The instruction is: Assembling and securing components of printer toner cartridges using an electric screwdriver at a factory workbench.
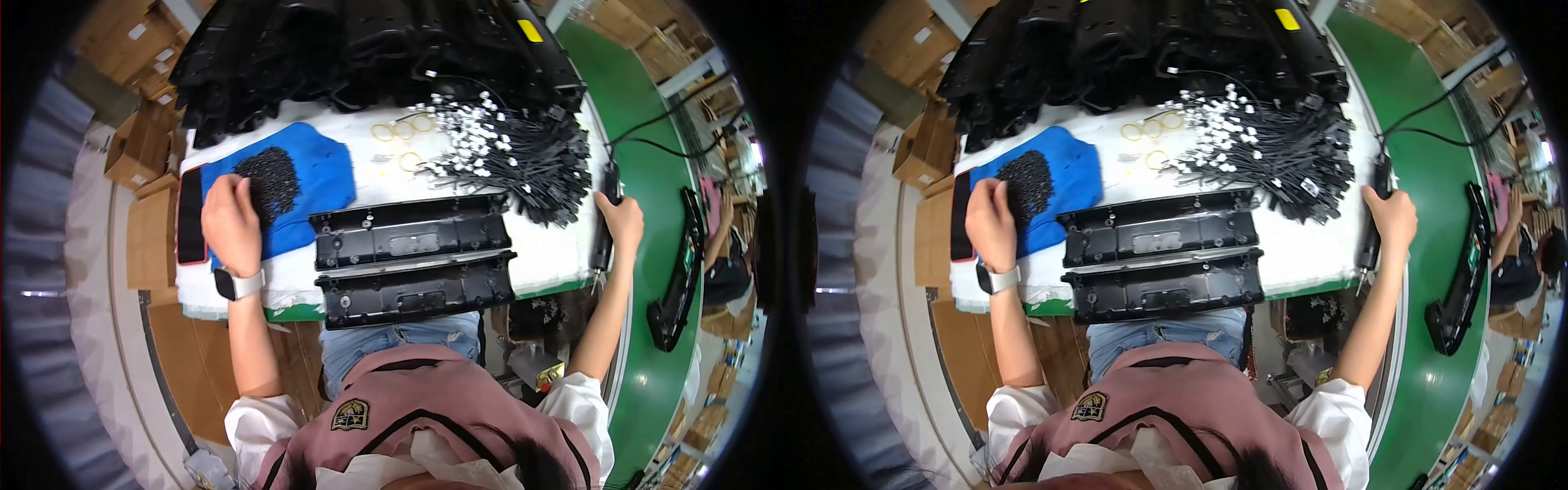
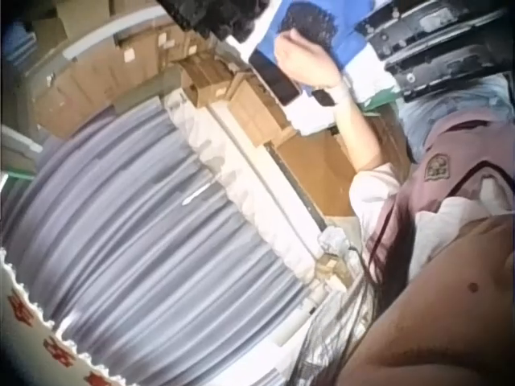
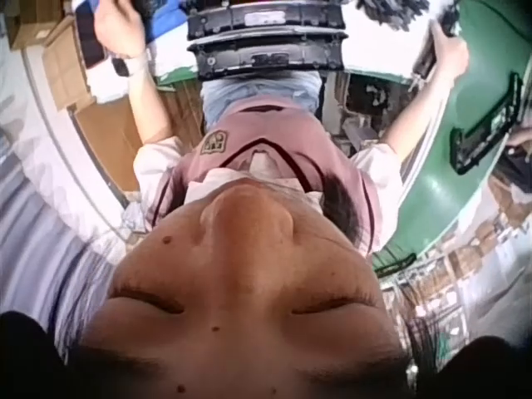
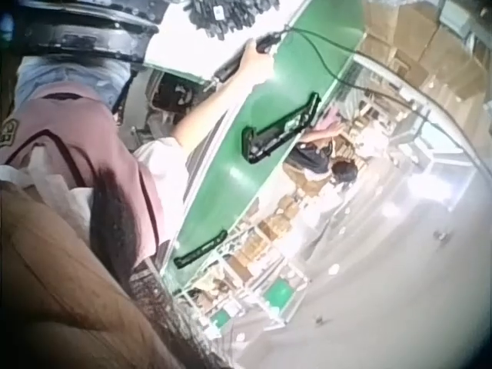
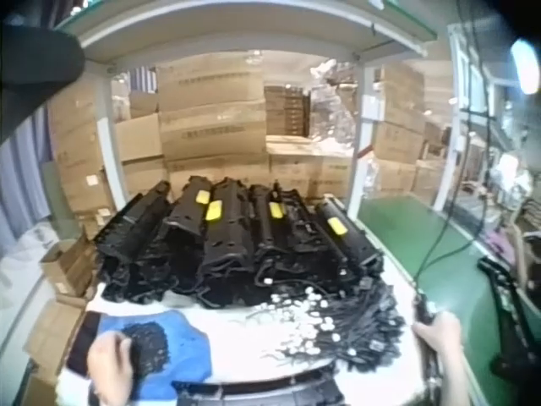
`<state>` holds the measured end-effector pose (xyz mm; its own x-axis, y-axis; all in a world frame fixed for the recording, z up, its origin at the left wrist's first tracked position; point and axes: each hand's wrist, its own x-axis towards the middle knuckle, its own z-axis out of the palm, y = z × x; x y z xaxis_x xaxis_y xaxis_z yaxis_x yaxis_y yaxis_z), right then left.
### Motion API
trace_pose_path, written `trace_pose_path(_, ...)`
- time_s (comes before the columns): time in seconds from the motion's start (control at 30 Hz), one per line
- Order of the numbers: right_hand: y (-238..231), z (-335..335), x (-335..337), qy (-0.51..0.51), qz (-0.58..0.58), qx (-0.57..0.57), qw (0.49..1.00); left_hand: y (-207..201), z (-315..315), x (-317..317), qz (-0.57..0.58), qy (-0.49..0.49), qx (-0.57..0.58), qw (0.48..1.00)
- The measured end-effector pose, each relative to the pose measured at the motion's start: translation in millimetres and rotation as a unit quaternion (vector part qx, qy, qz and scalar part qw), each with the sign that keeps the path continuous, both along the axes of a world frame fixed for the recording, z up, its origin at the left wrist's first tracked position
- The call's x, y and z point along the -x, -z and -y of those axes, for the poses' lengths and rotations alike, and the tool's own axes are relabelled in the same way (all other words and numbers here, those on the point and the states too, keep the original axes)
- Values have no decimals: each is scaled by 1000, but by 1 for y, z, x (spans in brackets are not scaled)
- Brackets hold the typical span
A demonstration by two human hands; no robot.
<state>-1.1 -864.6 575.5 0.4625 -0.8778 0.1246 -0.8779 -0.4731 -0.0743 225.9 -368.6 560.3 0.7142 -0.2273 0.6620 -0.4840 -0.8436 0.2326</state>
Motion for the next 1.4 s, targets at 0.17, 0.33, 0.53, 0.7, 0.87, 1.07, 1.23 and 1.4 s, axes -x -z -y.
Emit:
trace_pose_path(0.17,-3,11,31,-54,467,-339,815,-15,18,18,-195,123,306,924)
trace_pose_path(0.33,-60,-76,25,-278,650,-587,395,-27,35,59,-387,234,432,780)
trace_pose_path(0.53,-88,-152,-6,-480,644,-516,298,-46,80,113,-526,363,440,631)
trace_pose_path(0.7,-97,-193,-24,-572,664,-452,166,-47,104,134,-561,413,452,557)
trace_pose_path(0.87,-87,-207,-24,-535,686,-464,165,-47,96,134,-581,403,431,560)
trace_pose_path(1.07,-74,-206,-30,-539,680,-480,127,-49,90,126,-604,425,371,563)
trace_pose_path(1.23,-75,-200,-29,-582,619,-506,150,-48,90,121,-568,467,310,603)
trace_pose_path(1.4,-70,-196,-25,-565,635,-513,119,-46,92,128,-647,420,355,529)
